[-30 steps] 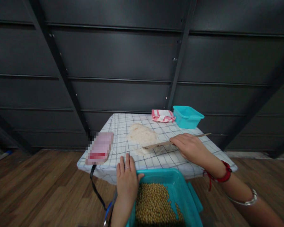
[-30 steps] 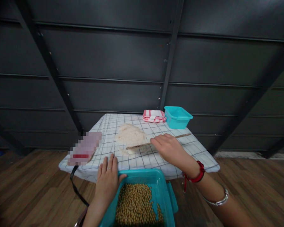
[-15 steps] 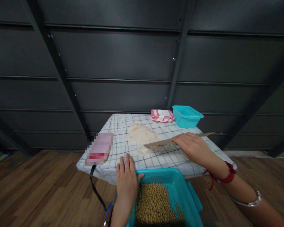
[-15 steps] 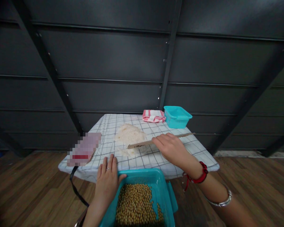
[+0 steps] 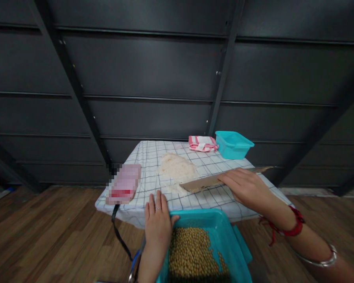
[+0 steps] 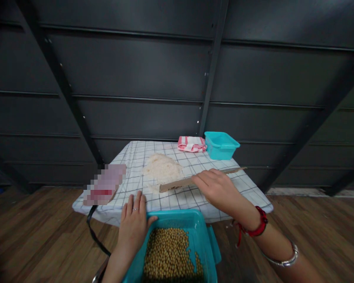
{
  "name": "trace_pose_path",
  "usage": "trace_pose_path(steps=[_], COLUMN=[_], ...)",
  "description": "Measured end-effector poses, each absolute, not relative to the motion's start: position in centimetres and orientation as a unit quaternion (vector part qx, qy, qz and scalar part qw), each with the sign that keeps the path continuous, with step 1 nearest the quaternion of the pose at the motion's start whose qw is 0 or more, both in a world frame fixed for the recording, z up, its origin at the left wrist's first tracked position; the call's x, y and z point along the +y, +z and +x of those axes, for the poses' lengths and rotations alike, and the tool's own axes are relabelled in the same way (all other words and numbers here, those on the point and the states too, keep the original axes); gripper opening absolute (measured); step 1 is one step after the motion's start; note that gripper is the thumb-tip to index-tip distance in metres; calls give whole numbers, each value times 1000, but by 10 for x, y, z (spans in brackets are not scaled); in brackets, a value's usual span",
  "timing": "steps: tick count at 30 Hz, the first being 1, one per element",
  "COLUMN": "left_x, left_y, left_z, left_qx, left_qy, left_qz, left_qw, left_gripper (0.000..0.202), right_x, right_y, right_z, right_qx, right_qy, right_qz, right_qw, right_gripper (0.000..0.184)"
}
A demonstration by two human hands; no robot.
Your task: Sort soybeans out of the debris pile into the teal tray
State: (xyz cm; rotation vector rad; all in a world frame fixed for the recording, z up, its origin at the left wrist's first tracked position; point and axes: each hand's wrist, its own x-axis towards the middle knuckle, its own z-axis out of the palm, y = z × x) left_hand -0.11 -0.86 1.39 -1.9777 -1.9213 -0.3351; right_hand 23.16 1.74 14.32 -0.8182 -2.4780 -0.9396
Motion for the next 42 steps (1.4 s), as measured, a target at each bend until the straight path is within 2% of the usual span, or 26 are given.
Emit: trace_pose_path(steps=[8, 27, 37, 42], left_x=[-9, -8, -7, -6], left_y=[17, 13, 11, 4], left_z=[0, -2, -3, -5], left_qx=[-686, -672, -672, -665], left_qy=[-123, -126, -136, -146], left_qz=[-695, -706, -706, -711], left_qw=[175, 188, 175, 174], left_gripper=[59, 60, 57, 58], right_x=[27, 0, -7, -14], right_y=[137, 139, 134, 131], right_z=[227, 243, 252, 256], right_qx=[-878, -873, -879, -878], right_qy=[-340, -334, -322, -317], right_qz=[-286, -275, -295, -306], right_qw=[176, 226, 190, 186], right_gripper=[27, 30, 26, 31])
